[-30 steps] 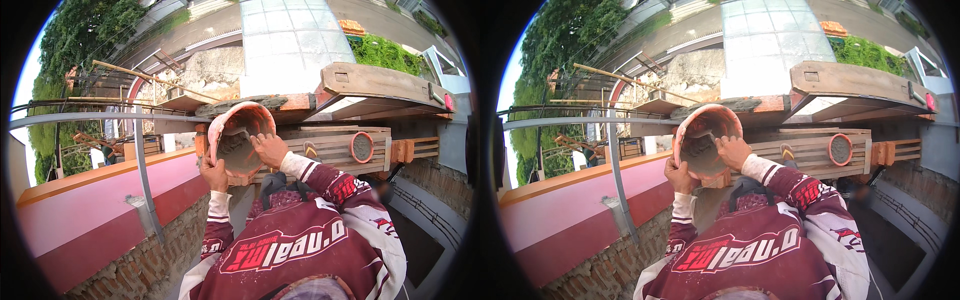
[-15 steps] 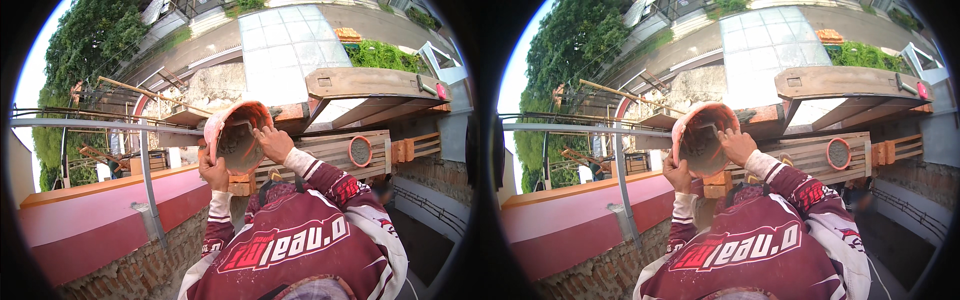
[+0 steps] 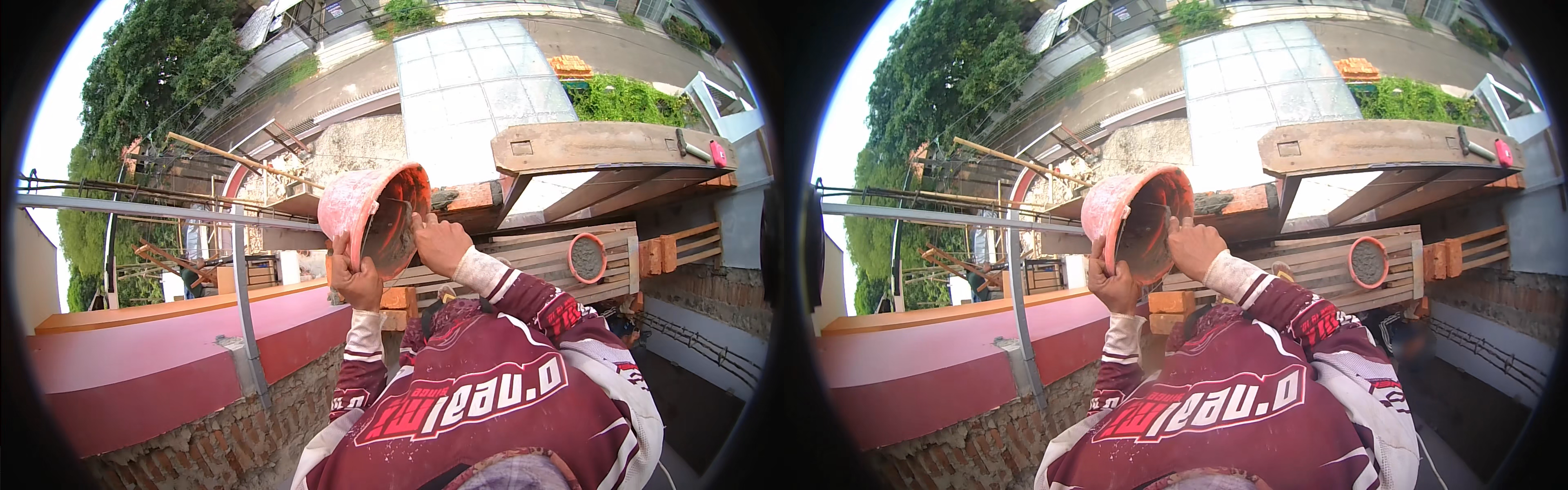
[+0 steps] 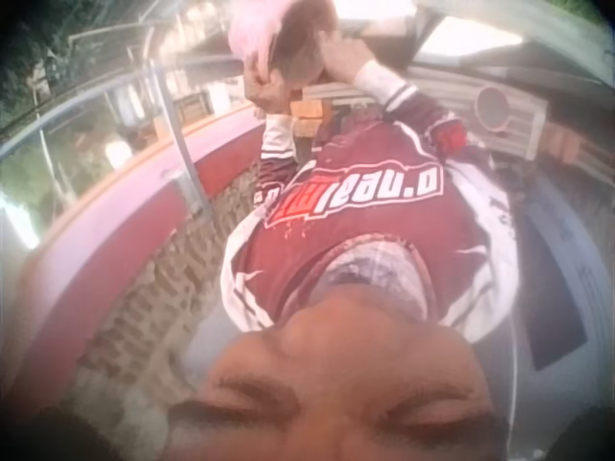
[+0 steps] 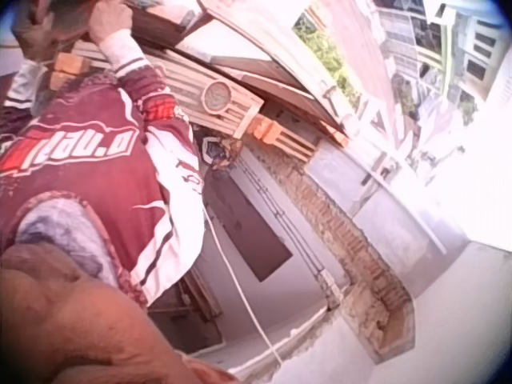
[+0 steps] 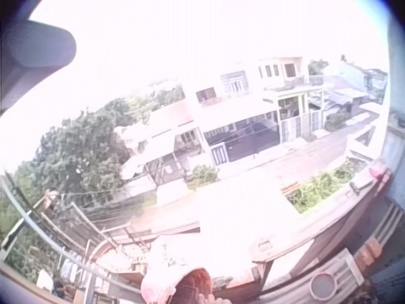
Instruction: The person scoops mortar from a bucket with a trowel and applies it to a brick wall. They place bricks onto the mortar bed, align them, and tap them into position. The person repeats this process to extend the wall.
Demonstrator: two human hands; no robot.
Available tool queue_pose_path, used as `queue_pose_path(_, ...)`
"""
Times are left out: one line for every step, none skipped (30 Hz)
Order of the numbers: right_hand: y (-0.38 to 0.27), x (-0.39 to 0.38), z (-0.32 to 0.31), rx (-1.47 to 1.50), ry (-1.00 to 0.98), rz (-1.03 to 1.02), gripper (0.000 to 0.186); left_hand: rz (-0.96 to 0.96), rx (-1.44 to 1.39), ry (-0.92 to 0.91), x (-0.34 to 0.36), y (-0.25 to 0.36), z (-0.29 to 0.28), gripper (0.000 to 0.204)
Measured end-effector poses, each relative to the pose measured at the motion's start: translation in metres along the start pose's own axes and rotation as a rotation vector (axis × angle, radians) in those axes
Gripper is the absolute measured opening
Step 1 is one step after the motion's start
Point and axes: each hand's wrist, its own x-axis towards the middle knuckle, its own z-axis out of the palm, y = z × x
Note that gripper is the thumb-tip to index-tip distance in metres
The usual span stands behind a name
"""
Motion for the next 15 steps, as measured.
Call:
queue_pose_path(0.000,0.002,-0.002,0.015,0.231,0.032,0.050,0.049,0.049,-0.013,0.000,-0.001,-0.002,0.025)
queue_pose_path(0.002,0.005,-0.005,0.007,0.278,0.072,0.048,0.101,0.094,-0.027,0.001,-0.002,-0.003,0.026)
queue_pose_path(0.002,0.008,-0.008,0.033,0.170,0.091,0.044,0.152,0.136,-0.044,0.001,-0.003,-0.004,0.026)
queue_pose_path(0.004,0.010,-0.011,0.046,0.234,0.086,0.040,0.174,0.111,-0.064,0.001,-0.003,-0.005,0.026)
queue_pose_path(0.006,0.012,-0.013,0.073,0.057,0.082,0.036,0.199,0.083,-0.080,0.003,-0.002,-0.006,0.026)
queue_pose_path(0.009,0.012,-0.016,0.102,-0.036,0.055,0.034,0.223,0.058,-0.092,0.005,0.000,-0.007,0.026)
queue_pose_path(0.012,0.011,-0.018,0.137,-0.204,0.025,0.031,0.212,0.021,-0.140,0.005,0.002,-0.010,0.026)
queue_pose_path(0.017,0.010,-0.019,0.215,-0.115,-0.104,0.032,0.203,-0.016,-0.188,0.005,0.005,-0.012,0.026)
queue_pose_path(0.021,0.009,-0.020,0.291,-0.101,-0.236,0.032,0.191,-0.053,-0.234,0.005,0.007,-0.014,0.027)
queue_pose_path(0.026,0.007,-0.021,0.546,-0.255,-0.160,0.031,0.156,-0.069,-0.239,0.005,0.010,-0.018,0.027)
queue_pose_path(0.030,0.005,-0.021,0.882,-0.446,0.080,0.037,0.123,-0.086,-0.244,0.006,0.011,-0.023,0.027)
queue_pose_path(0.033,0.004,-0.020,0.917,-0.506,0.110,0.037,0.106,-0.114,-0.240,0.008,0.012,-0.026,0.028)
queue_pose_path(0.035,0.003,-0.019,0.967,-0.579,0.129,0.038,0.072,-0.116,-0.252,0.008,0.013,-0.029,0.027)
queue_pose_path(0.037,0.003,-0.017,1.013,-0.626,0.156,0.039,0.029,-0.136,-0.252,0.007,0.013,-0.031,0.027)
queue_pose_path(0.036,0.003,-0.015,1.198,-0.588,0.085,0.038,0.009,-0.161,-0.239,0.008,0.012,-0.032,0.026)
